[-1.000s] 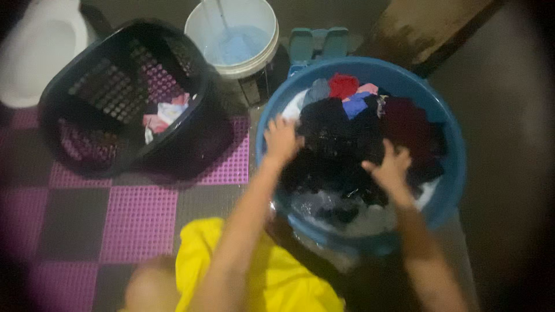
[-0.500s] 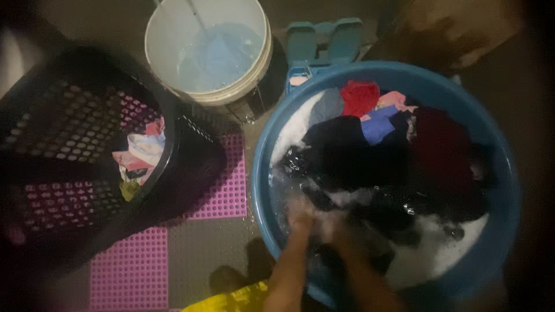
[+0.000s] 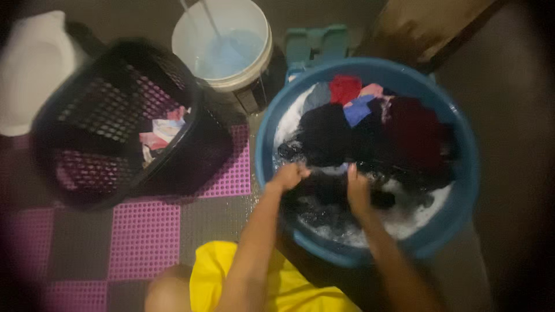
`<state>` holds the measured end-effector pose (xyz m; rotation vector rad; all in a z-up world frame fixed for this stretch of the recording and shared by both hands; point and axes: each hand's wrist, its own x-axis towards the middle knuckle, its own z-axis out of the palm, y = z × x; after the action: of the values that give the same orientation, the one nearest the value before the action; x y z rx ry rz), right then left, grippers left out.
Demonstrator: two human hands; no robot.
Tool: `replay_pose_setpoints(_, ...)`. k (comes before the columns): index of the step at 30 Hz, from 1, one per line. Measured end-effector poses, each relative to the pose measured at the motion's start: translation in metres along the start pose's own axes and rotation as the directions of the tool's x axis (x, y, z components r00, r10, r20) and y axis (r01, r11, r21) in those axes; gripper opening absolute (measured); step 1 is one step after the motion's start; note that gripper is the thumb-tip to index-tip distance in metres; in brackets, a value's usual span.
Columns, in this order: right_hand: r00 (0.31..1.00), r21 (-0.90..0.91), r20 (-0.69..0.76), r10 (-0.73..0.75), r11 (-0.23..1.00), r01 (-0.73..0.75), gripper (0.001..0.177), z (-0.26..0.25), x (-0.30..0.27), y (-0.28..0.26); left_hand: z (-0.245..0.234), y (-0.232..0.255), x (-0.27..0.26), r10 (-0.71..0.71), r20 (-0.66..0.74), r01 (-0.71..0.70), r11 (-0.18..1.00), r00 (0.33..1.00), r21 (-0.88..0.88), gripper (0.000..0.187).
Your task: The person washes clothes by hand in a basin filled with soapy water, scrubbing various garments and placing them into a laundry basket.
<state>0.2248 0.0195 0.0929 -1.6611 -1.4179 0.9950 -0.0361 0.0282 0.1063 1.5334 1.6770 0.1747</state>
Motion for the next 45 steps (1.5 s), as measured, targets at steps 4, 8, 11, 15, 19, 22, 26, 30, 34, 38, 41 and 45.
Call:
replay_pose_setpoints(4,0.972,0.163,0.075,-0.221,0.965,0.207,0.054,-0.079,0.029,-0.169,-0.087,0.074,-0.017,0.446,-0.248,-0.482,0.869,0.860,-0.109,0.042)
replay_pose_setpoints(8,0.981,0.255,0.082,-0.176,0.955,0.150,0.046,-0.163,0.030,-0.295,-0.180,0.167,-0.082,0.519,-0.417,-0.561,0.828,0.746,0.028,0.046)
replay_pose_setpoints(11,0.934,0.459,0.060,-0.352,0.841,0.287,0.052,-0.204,0.049,-0.348,-0.245,0.231,-0.143,0.474,-0.463,-0.510,0.858,0.749,0.054,0.046)
replay_pose_setpoints(15,0.839,0.442,0.009,-0.543,0.755,0.484,0.040,-0.244,0.049,-0.402,-0.271,0.278,-0.187,0.677,-0.645,-0.709,0.644,0.355,0.287,0.062)
replay_pose_setpoints(19,0.759,0.329,0.047,-0.649,0.728,0.602,0.036,-0.263,0.024,-0.440,-0.171,0.240,-0.131,0.485,-0.841,-0.451,0.823,0.241,0.345,0.090)
replay_pose_setpoints(22,0.726,0.190,0.131,-0.675,0.736,0.650,0.040,-0.269,0.014,-0.441,-0.091,0.166,-0.042,-0.013,-0.757,-0.238,0.945,0.653,-0.223,0.094)
replay_pose_setpoints(26,0.782,-0.170,0.250,-0.571,0.769,0.616,0.052,-0.280,0.032,-0.384,-0.027,0.046,-0.013,-0.242,-0.463,0.112,0.950,0.853,-0.291,0.088)
replay_pose_setpoints(30,0.979,-0.562,0.202,-0.010,0.818,0.125,0.057,-0.272,0.050,-0.234,-0.056,-0.041,-0.036,-0.395,-0.474,0.303,0.917,0.787,-0.260,0.083)
replay_pose_setpoints(34,0.929,-0.345,0.350,0.121,0.938,0.008,0.051,-0.224,0.025,-0.173,-0.047,-0.037,-0.012,-0.405,-0.468,0.335,0.914,0.786,-0.229,0.078)
replay_pose_setpoints(38,0.821,-0.153,0.460,-0.340,0.880,0.450,0.056,-0.106,-0.035,-0.170,0.055,0.045,-0.003,-0.229,-0.337,0.162,0.963,0.913,-0.216,0.073)
replay_pose_setpoints(41,0.886,-0.499,0.436,-0.154,0.779,0.381,0.053,-0.010,-0.067,-0.147,0.061,0.081,-0.028,-0.164,-0.230,0.106,0.963,0.959,-0.246,0.070)
replay_pose_setpoints(45,0.937,-0.948,0.313,0.154,0.117,0.297,0.051,0.065,-0.066,-0.104,0.040,0.125,-0.066,-0.082,-0.160,0.023,0.940,0.984,-0.340,0.066)
